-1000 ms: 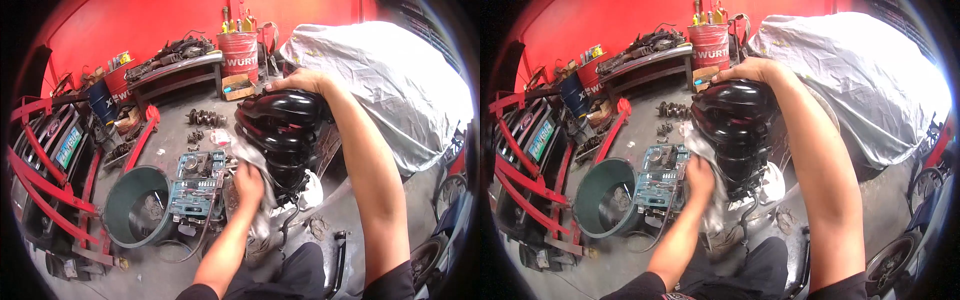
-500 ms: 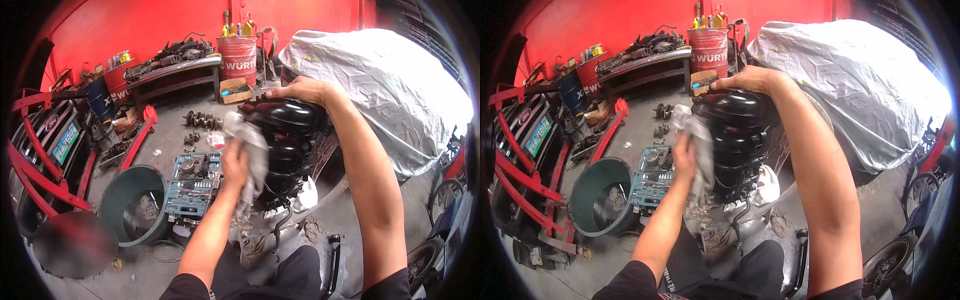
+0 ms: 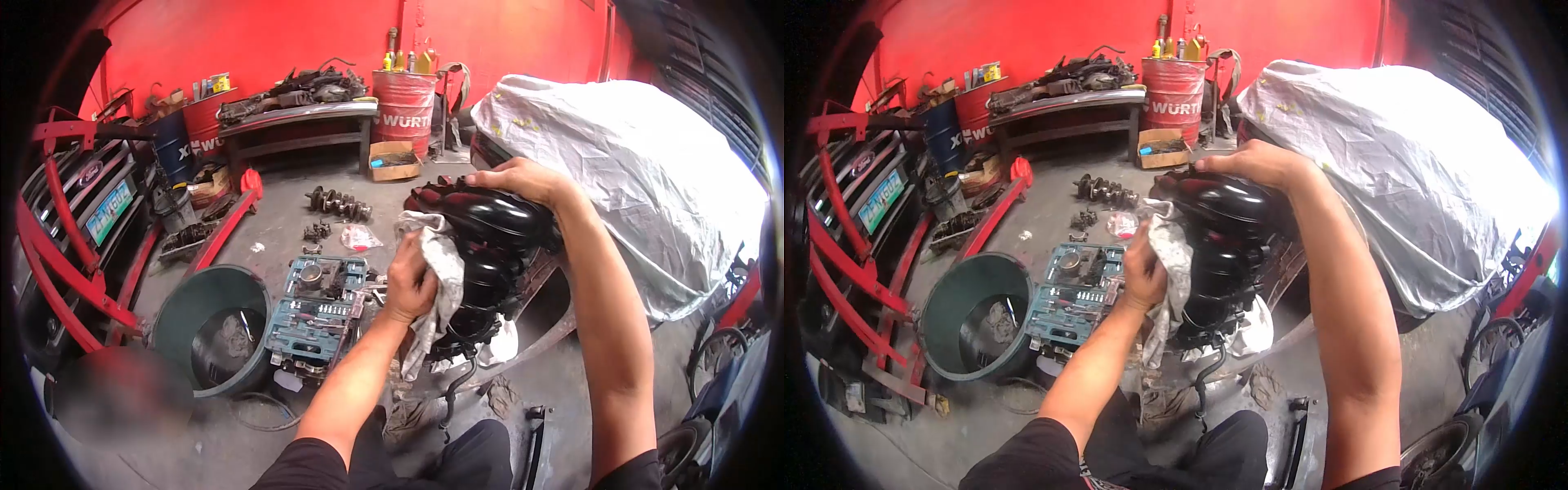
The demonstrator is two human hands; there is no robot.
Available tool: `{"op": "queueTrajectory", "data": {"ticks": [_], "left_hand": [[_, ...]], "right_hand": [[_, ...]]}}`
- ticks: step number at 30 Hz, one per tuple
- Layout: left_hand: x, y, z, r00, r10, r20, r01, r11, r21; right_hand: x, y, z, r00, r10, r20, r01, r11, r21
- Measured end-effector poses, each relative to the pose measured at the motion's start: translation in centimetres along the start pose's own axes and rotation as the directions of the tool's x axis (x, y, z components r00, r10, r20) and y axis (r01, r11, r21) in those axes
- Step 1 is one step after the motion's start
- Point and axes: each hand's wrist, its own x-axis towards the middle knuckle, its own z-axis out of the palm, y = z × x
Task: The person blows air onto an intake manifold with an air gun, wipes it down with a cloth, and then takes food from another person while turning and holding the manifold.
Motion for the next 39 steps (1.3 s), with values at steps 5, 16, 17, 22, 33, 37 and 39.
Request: {"op": "queueTrajectory", "data": {"ticks": [5, 16, 17, 22, 33, 37, 39], "left_hand": [[2.6, 1.3, 0.1, 0.87, -0.366, -0.332, 0.401, 0.915, 0.043], [6.8, 3.6, 3.7, 0.952, 0.222, -0.211, -0.201, 0.973, 0.118], [6.7, 1.8, 3.6, 0.968, -0.013, -0.252, 0.0, 0.999, -0.054], [7.7, -6.9, 2.0, 0.993, -0.107, -0.056, 0.09, 0.966, -0.24], [4.8, 10.9, 9.3, 0.979, 0.177, 0.106, -0.203, 0.745, 0.636], [3.4, 12.6, 8.6, 0.995, 0.07, 0.068, -0.086, 0.954, 0.288], [0.8, 14.1, 6.0, 0.968, -0.03, 0.248, 0.034, 0.999, -0.012]], "right_hand": [[1.0, 0.7, 0.1, 0.998, -0.025, -0.061, 0.026, 1.0, 0.012], [3.0, 4.0, -0.2, 0.986, -0.167, -0.025, 0.169, 0.978, 0.119], [3.2, 4.3, -0.3, 0.98, -0.197, -0.022, 0.198, 0.971, 0.134], [-0.2, 0.6, 0.5, 1.0, 0.009, 0.004, -0.01, 0.977, 0.213], [3.6, 7.9, 0.7, 0.934, -0.337, -0.121, 0.346, 0.761, 0.548], [1.4, 1.0, 0.4, 0.999, -0.035, -0.002, 0.035, 0.966, 0.256], [-0.4, -0.6, 0.6, 0.997, 0.061, -0.05, -0.053, 0.987, 0.149]]}}
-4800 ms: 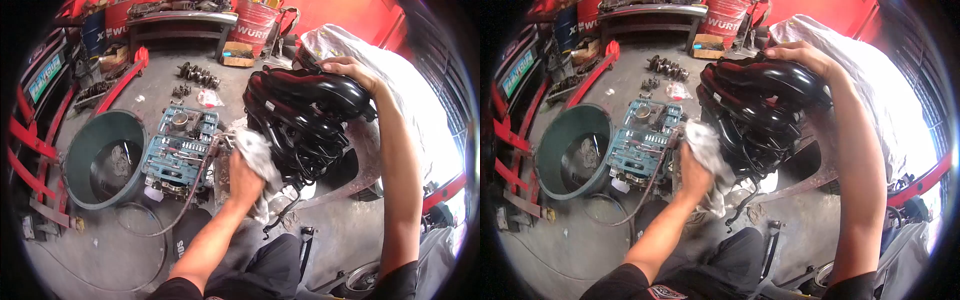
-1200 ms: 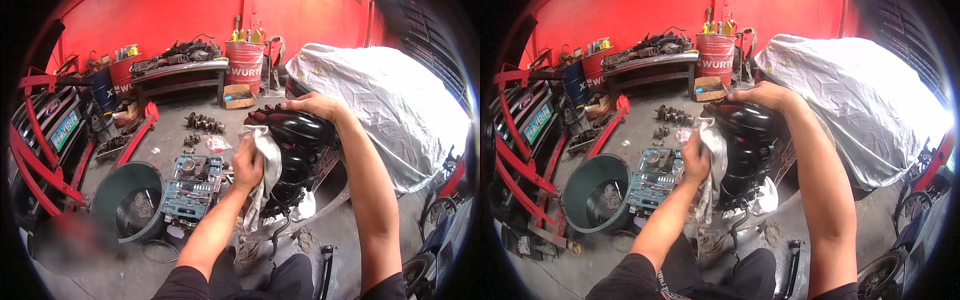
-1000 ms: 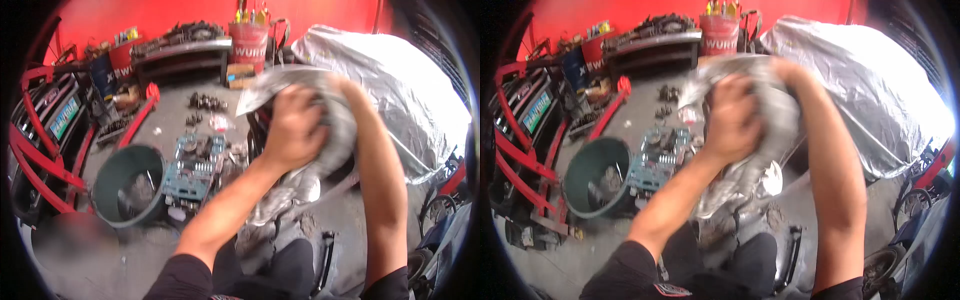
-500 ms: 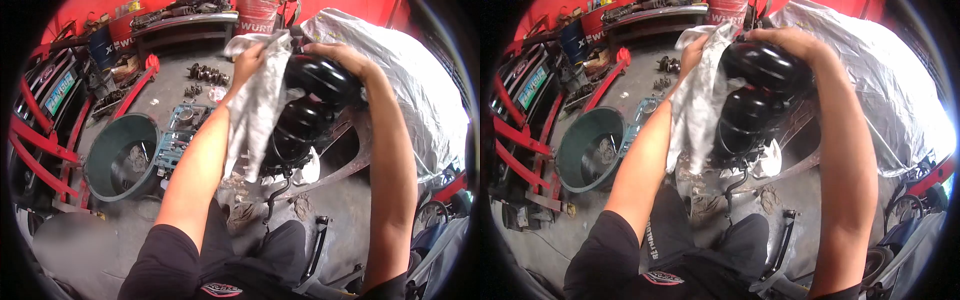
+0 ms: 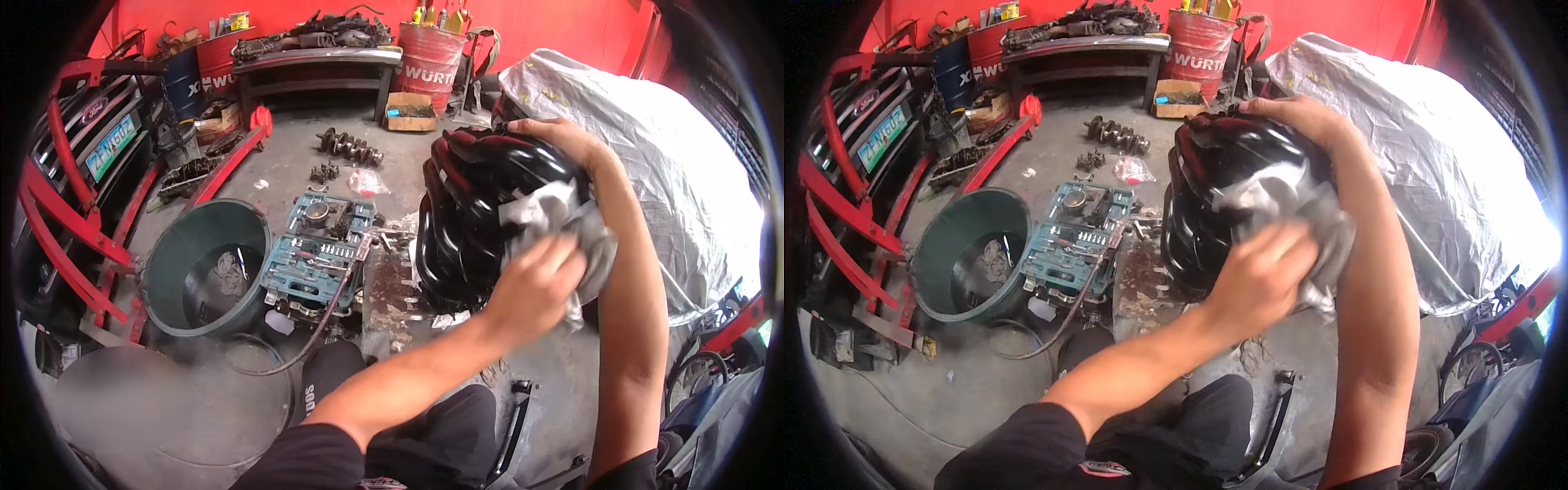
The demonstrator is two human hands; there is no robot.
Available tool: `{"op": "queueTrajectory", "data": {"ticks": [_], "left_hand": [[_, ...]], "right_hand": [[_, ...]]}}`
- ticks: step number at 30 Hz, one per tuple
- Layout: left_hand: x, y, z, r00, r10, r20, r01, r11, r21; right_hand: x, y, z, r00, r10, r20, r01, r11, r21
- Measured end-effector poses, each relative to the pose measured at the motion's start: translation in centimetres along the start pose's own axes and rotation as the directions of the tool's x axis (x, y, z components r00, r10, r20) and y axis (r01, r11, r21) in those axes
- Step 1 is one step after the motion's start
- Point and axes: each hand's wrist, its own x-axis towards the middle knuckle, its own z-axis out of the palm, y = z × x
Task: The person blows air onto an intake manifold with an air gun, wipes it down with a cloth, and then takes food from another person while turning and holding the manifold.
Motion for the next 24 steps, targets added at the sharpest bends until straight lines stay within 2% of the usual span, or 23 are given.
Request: {"op": "queueTrajectory", "data": {"ticks": [1, 3, 4, 5, 6, 7, 8, 9, 11, 13, 15, 16, 17, 18, 19, 20, 21, 23, 24], "left_hand": [[-2.3, 0.9, -1.0, 0.995, -0.042, 0.095, 0.055, 0.99, -0.132], [-7.8, 1.4, -4.1, 0.984, -0.168, 0.062, 0.175, 0.832, -0.526], [-9.6, 1.0, -6.8, 0.953, -0.298, 0.06, 0.276, 0.765, -0.581], [-12.4, -0.1, -8.3, 0.696, -0.718, 0.028, 0.496, 0.452, -0.741], [-13.9, -2.8, -11.0, 0.378, -0.926, 0.015, 0.309, 0.111, -0.945], [-13.2, -2.0, -13.6, 0.313, -0.927, 0.208, 0.075, -0.194, -0.978], [-13.9, -1.8, -14.9, 0.397, -0.917, 0.049, 0.322, 0.089, -0.942], [-14.6, -1.6, -16.1, 0.467, -0.877, -0.112, 0.51, 0.371, -0.776], [-16.5, -1.0, -13.7, 0.262, -0.963, 0.063, 0.624, 0.12, -0.772], [-18.1, -1.4, -11.8, 0.042, -0.973, 0.226, 0.685, -0.136, -0.715], [-15.0, -2.2, -10.6, 0.42, -0.906, 0.048, 0.584, 0.229, -0.779], [-12.2, -2.6, -10.3, 0.545, -0.829, -0.128, 0.58, 0.483, -0.656], [-9.5, -3.1, -10.3, 0.664, -0.725, -0.184, 0.569, 0.649, -0.505], [-7.3, -4.5, -9.9, 0.856, -0.491, -0.162, 0.429, 0.849, -0.309], [-4.4, -5.5, -9.8, 0.972, -0.225, -0.072, 0.223, 0.974, -0.035], [-2.1, -6.3, -9.1, 0.995, -0.067, 0.076, 0.066, 0.998, 0.014], [-0.3, -6.3, -7.9, 0.988, 0.075, 0.138, -0.1, 0.978, 0.182], [1.4, -5.7, -7.5, 0.969, 0.077, 0.235, -0.167, 0.905, 0.392], [1.2, -5.1, -6.9, 0.981, 0.024, 0.191, -0.117, 0.864, 0.49]], "right_hand": [[0.7, 0.8, 0.0, 0.994, -0.106, -0.003, 0.106, 0.994, 0.002], [1.3, 0.7, 0.1, 0.992, -0.114, -0.046, 0.109, 0.989, -0.098], [1.3, 0.7, 0.0, 0.995, -0.087, -0.045, 0.082, 0.992, -0.093], [1.3, 0.5, -0.2, 0.998, -0.051, -0.043, 0.047, 0.995, -0.089], [1.2, 0.3, -0.1, 0.999, -0.013, -0.036, 0.01, 0.996, -0.086], [0.6, -0.2, 0.0, 0.999, -0.045, -0.008, 0.044, 0.996, -0.08], [0.6, -0.2, 0.1, 0.999, -0.036, -0.001, 0.036, 0.998, -0.061], [0.9, -0.3, 0.1, 0.999, -0.033, 0.003, 0.033, 0.999, -0.04], [2.1, 0.4, -0.1, 0.998, -0.061, -0.012, 0.06, 0.995, -0.082], [2.7, 0.7, -0.3, 0.995, -0.093, -0.021, 0.091, 0.991, -0.094], [2.3, 0.8, -0.2, 0.994, -0.072, -0.077, 0.061, 0.988, -0.145], [1.8, 1.2, -0.2, 0.99, -0.128, -0.061, 0.123, 0.989, -0.082], [1.7, 1.3, -0.2, 0.994, -0.094, -0.062, 0.088, 0.991, -0.096], [1.8, 1.4, -0.2, 0.996, -0.064, -0.064, 0.057, 0.992, -0.11], [2.0, 1.4, -0.2, 0.997, -0.04, -0.064, 0.032, 0.992, -0.124], [2.1, 1.5, 0.0, 0.999, 0.0, -0.04, -0.003, 0.998, -0.068], [2.0, 1.4, -0.1, 0.999, -0.041, -0.02, 0.039, 0.996, -0.084], [2.1, 2.0, -0.3, 0.998, -0.057, 0.023, 0.057, 0.998, -0.016], [0.8, 0.9, -0.4, 0.999, -0.023, 0.023, 0.024, 0.996, -0.081]]}}
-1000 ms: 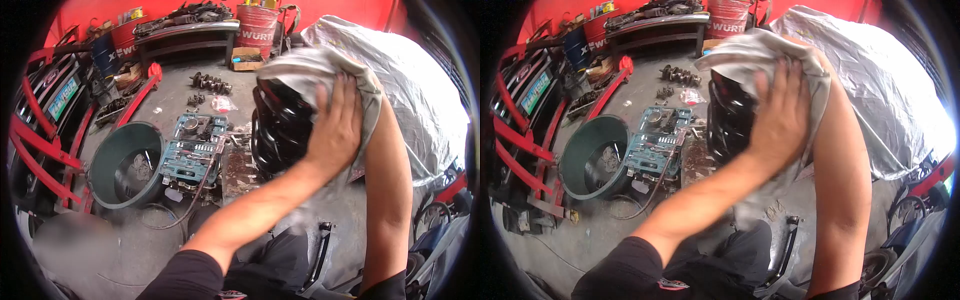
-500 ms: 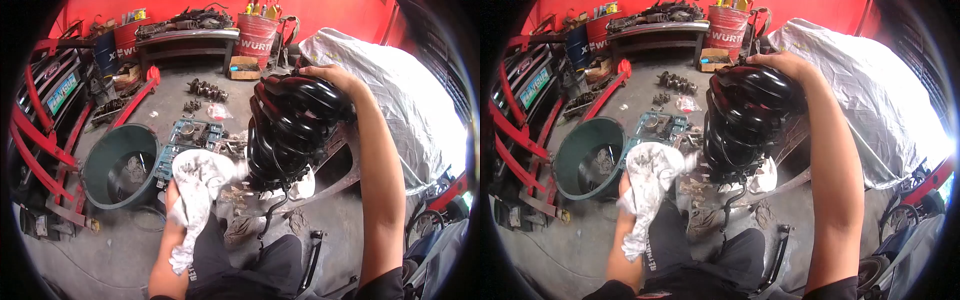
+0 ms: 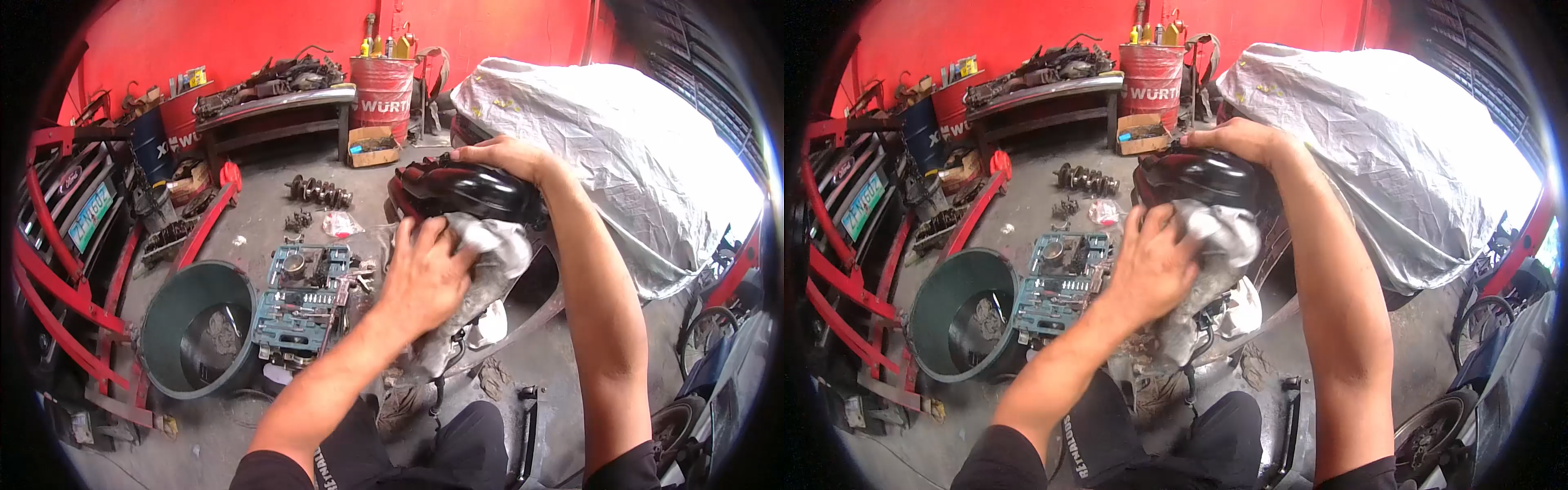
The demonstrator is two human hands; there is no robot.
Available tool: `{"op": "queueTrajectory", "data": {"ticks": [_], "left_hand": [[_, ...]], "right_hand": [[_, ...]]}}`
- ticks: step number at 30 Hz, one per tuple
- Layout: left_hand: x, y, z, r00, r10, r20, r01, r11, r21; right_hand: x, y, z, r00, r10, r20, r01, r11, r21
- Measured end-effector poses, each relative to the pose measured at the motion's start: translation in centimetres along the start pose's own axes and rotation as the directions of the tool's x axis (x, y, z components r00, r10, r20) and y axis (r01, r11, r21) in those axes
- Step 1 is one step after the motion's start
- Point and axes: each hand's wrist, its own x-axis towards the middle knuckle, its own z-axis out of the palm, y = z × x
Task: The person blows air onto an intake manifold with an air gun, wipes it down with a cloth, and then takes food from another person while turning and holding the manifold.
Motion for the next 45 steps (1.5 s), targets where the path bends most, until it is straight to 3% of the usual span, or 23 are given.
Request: {"op": "queueTrajectory", "data": {"ticks": [2, 6, 9, 10, 13, 15, 16, 17, 18, 19, 20, 21, 22, 24, 25, 27, 28, 30, 31, 34, 38, 41, 45], "left_hand": [[-0.3, 1.4, 0.7, 0.994, -0.094, -0.054, 0.1, 0.989, 0.107], [1.4, 2.4, 0.0, 0.983, -0.065, 0.172, 0.024, 0.972, 0.233], [1.6, 1.9, 0.5, 1.0, -0.012, 0.003, 0.012, 1.0, 0.008], [1.6, 2.7, 0.6, 0.986, -0.159, -0.051, 0.137, 0.945, -0.298], [0.0, 3.6, 1.3, 0.995, -0.083, 0.061, 0.102, 0.86, -0.5], [-1.8, 5.1, -1.5, 0.947, -0.266, 0.181, 0.307, 0.573, -0.76], [-4.0, 5.1, -2.0, 0.896, -0.426, 0.126, 0.331, 0.451, -0.829], [-5.8, 3.6, -1.8, 0.809, -0.583, -0.076, 0.214, 0.412, -0.886], [-4.9, 3.4, -4.6, 0.633, -0.774, -0.027, 0.088, 0.106, -0.99], [-7.0, -0.1, -6.7, 0.572, -0.807, 0.147, -0.036, -0.203, -0.978], [-7.1, -1.3, -8.4, 0.386, -0.904, 0.187, -0.006, -0.205, -0.979], [-9.0, -2.5, -9.2, 0.568, -0.784, 0.249, 0.14, -0.207, -0.968], [-10.3, -2.7, -8.4, 0.599, -0.767, 0.23, 0.505, 0.14, -0.852], [-7.1, 0.4, -7.6, 0.674, -0.675, 0.3, 0.583, 0.236, -0.778], [-5.5, 1.2, -7.2, 0.734, -0.587, 0.343, 0.387, -0.054, -0.921], [-5.1, -0.3, -5.4, 0.739, -0.568, 0.362, 0.318, -0.179, -0.931], [-5.2, -2.4, -3.2, 0.677, -0.646, 0.353, 0.465, 0.003, -0.886], [-5.3, -3.7, -0.9, 0.809, -0.557, 0.186, 0.564, 0.647, -0.513], [-2.9, -2.1, -1.2, 0.94, -0.3, 0.161, 0.319, 0.941, -0.113], [-0.3, -0.3, -2.9, 0.918, -0.238, 0.316, 0.174, 0.961, 0.217], [-1.1, -2.5, -2.1, 0.969, -0.077, 0.235, 0.031, 0.98, 0.195], [-1.3, -2.4, -1.4, 0.967, -0.089, 0.237, 0.042, 0.979, 0.198], [0.1, -1.6, -2.1, 0.863, -0.256, 0.435, 0.181, 0.962, 0.206]], "right_hand": [[-0.2, -0.5, 0.2, 1.0, -0.028, 0.002, 0.028, 1.0, -0.008], [-0.4, -0.1, 0.2, 0.997, 0.038, 0.06, -0.042, 0.996, 0.074], [0.3, 0.1, -0.4, 0.998, -0.008, 0.062, 0.007, 1.0, 0.028], [0.5, 0.7, -0.4, 0.998, -0.033, 0.049, 0.033, 0.999, 0.004], [0.7, 1.5, -0.1, 0.997, -0.079, 0.014, 0.079, 0.997, -0.004], [0.7, 1.8, -0.2, 0.993, -0.117, -0.018, 0.117, 0.993, -0.019], [0.4, 1.7, -0.3, 0.997, -0.08, -0.019, 0.079, 0.996, -0.032], [0.1, 1.4, -0.4, 0.997, -0.071, 0.005, 0.072, 0.997, -0.02], [-0.3, 1.0, -0.4, 0.997, -0.064, 0.03, 0.064, 0.998, -0.006], [-0.7, 0.8, -0.4, 0.997, -0.058, 0.054, 0.058, 0.998, 0.01], [-0.9, 0.8, -0.2, 0.996, -0.068, 0.06, 0.067, 0.997, 0.024], [-1.1, 0.6, 0.0, 0.994, -0.082, 0.068, 0.079, 0.996, 0.037], [-1.2, 0.2, -0.2, 0.992, -0.103, 0.068, 0.1, 0.994, 0.042], [-2.4, -1.3, -0.7, 0.989, -0.134, 0.067, 0.131, 0.99, 0.048], [-2.2, -1.0, -0.6, 0.986, -0.162, 0.043, 0.159, 0.985, 0.061], [-1.8, -0.3, -0.4, 0.982, -0.19, 0.013, 0.189, 0.978, 0.088], [-1.9, -0.2, -0.4, 0.981, -0.196, 0.008, 0.194, 0.975, 0.104], [-2.5, -0.1, -0.4, 0.982, -0.19, 0.019, 0.187, 0.977, 0.103], [-2.6, -0.2, -0.5, 0.981, -0.193, 0.022, 0.19, 0.977, 0.101], [-1.6, 0.7, -0.7, 0.981, -0.196, -0.002, 0.196, 0.979, 0.056], [-2.6, -0.2, -0.4, 0.987, -0.161, 0.026, 0.161, 0.987, 0.018], [-2.6, -0.2, -0.4, 0.982, -0.186, 0.024, 0.186, 0.983, -0.01], [-2.7, -0.1, -0.9, 0.976, -0.216, 0.039, 0.216, 0.976, 0.003]]}}
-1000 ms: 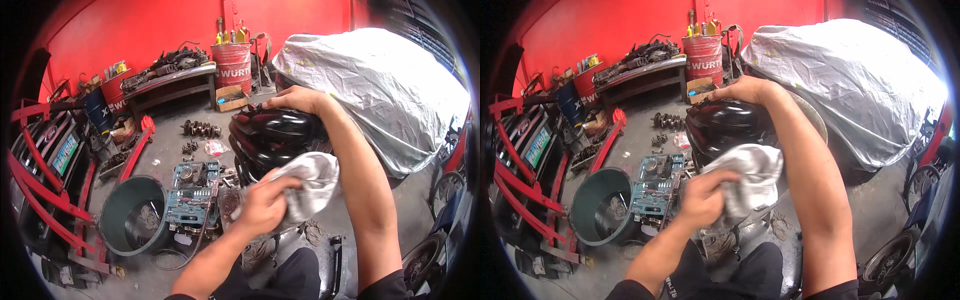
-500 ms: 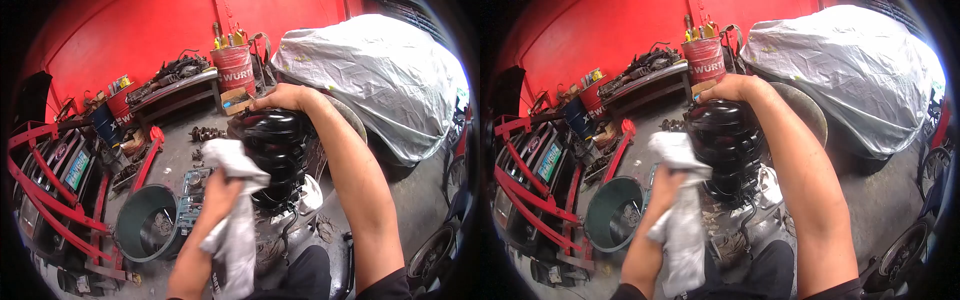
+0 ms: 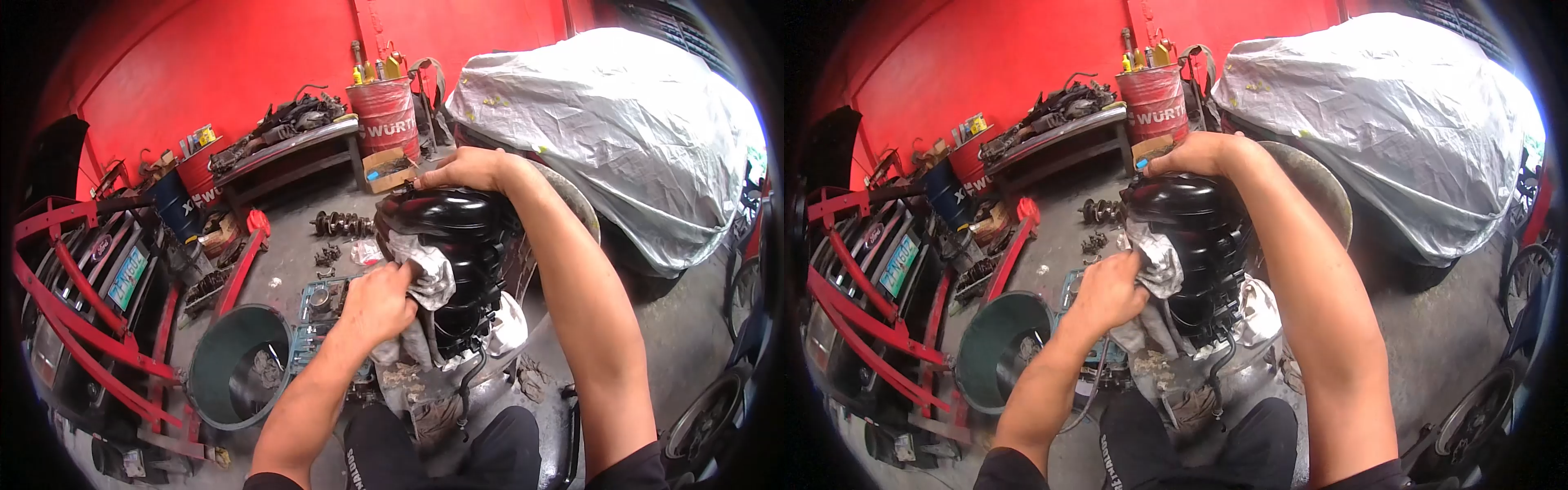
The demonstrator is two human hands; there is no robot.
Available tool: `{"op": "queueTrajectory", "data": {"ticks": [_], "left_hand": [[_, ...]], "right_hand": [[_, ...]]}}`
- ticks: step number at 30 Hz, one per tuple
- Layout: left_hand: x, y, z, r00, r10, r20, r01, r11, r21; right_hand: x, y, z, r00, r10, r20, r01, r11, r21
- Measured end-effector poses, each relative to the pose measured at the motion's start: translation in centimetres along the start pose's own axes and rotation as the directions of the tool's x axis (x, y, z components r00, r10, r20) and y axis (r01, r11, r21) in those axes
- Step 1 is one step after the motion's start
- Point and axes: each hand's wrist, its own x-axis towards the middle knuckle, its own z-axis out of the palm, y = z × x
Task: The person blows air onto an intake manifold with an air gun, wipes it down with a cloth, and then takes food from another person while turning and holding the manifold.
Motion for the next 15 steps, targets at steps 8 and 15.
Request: {"op": "queueTrajectory", "data": {"ticks": [8, 15], "left_hand": [[2.1, -4.2, -0.8, 0.941, 0.085, 0.326, 0.201, 0.636, -0.745], [3.3, -3.3, -0.1, 0.938, 0.103, 0.331, 0.17, 0.697, -0.697]], "right_hand": [[-1.1, -1.5, 0.3, 0.993, 0.116, 0.009, -0.115, 0.991, -0.061], [0.7, 2.9, 0.2, 0.98, 0.199, -0.03, -0.201, 0.974, -0.104]]}}
